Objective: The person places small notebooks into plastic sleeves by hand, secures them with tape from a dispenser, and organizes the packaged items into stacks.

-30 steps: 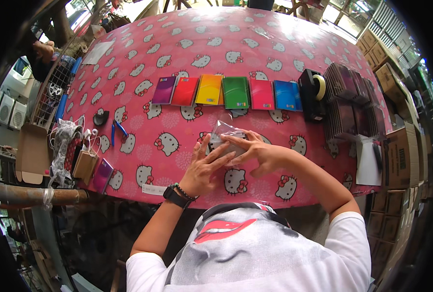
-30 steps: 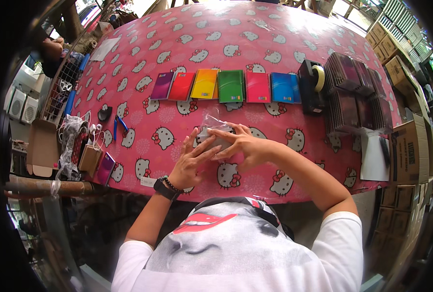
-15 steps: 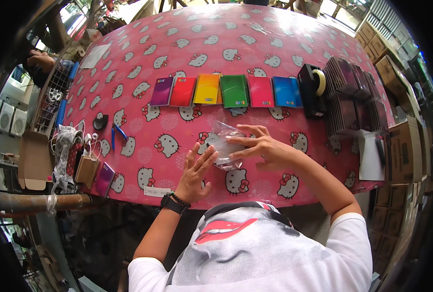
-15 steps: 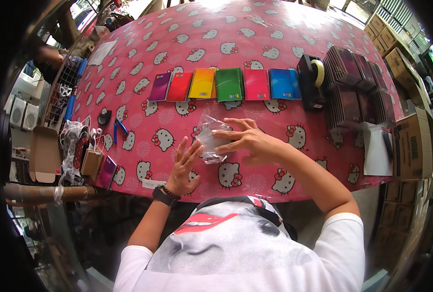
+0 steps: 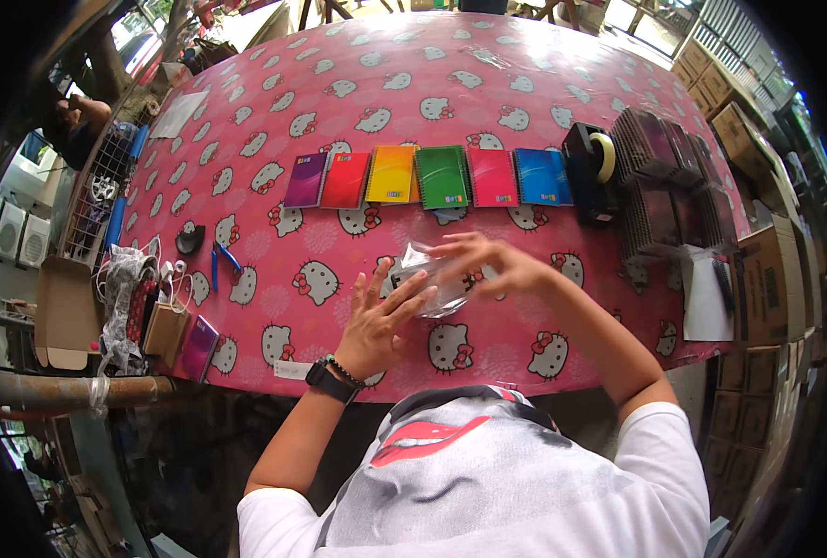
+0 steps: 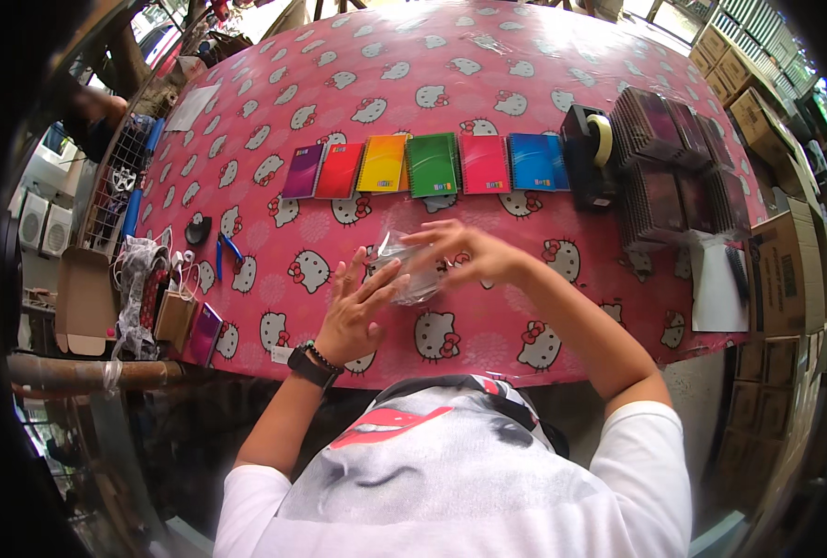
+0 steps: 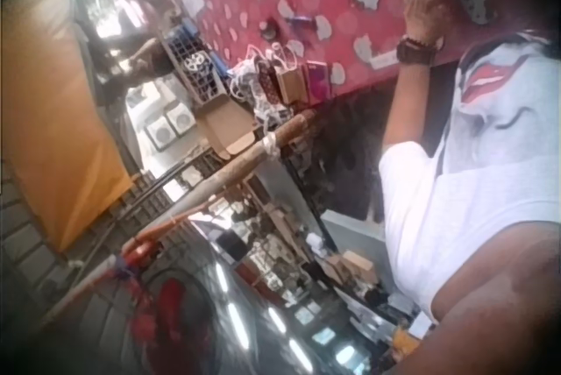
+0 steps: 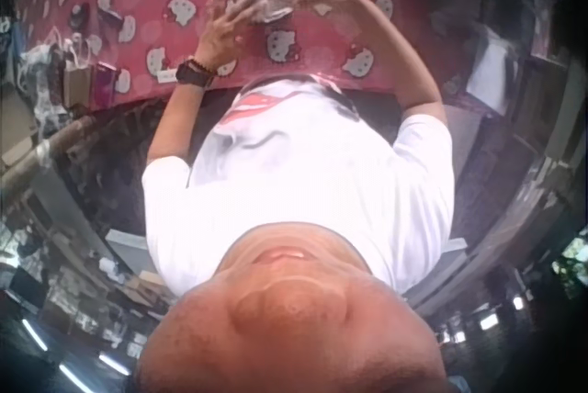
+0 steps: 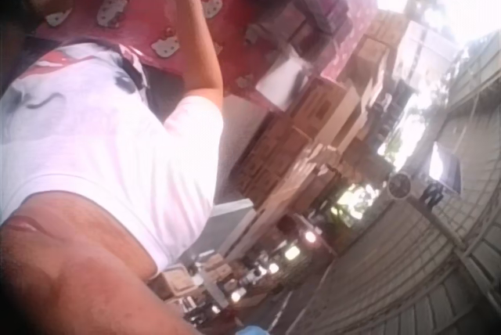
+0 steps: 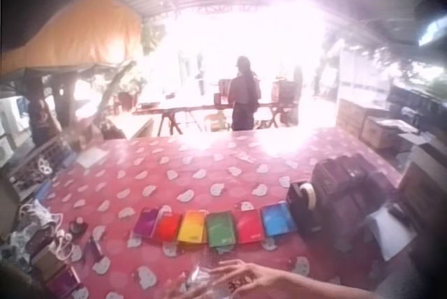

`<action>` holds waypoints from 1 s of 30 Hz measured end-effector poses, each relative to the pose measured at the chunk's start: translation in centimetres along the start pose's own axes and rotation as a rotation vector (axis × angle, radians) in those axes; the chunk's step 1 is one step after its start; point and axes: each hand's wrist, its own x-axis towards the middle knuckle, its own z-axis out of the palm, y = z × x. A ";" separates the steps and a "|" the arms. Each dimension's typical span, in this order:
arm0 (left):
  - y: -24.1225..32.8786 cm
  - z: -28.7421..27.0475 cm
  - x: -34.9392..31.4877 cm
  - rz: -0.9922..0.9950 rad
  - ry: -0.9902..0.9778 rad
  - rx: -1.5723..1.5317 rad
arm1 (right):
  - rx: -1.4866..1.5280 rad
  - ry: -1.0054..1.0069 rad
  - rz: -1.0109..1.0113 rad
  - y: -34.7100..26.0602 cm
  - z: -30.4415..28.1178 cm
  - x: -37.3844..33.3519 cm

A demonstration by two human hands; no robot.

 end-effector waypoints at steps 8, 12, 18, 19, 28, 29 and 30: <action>1.5 1.6 0.2 -0.048 0.121 -0.037 | -0.121 1.103 0.355 5.7 -5.5 -9.4; 1.0 1.8 0.1 -0.007 0.137 -0.071 | -0.743 1.504 0.425 7.9 -10.4 -13.4; 0.8 1.5 0.7 0.063 0.162 -0.165 | -0.527 1.385 0.768 11.2 -15.8 -13.3; 0.9 1.4 0.8 0.066 0.158 -0.158 | -0.474 1.352 0.807 11.2 -16.4 -13.1; 0.9 1.7 0.6 0.019 0.179 -0.170 | -0.480 1.496 0.535 10.0 -12.7 -14.6; 0.8 1.7 0.4 0.008 0.183 -0.173 | -0.135 1.474 0.623 9.6 -11.6 -14.7; 0.8 1.6 0.3 0.006 0.184 -0.179 | 0.141 1.483 0.680 9.4 -10.7 -14.7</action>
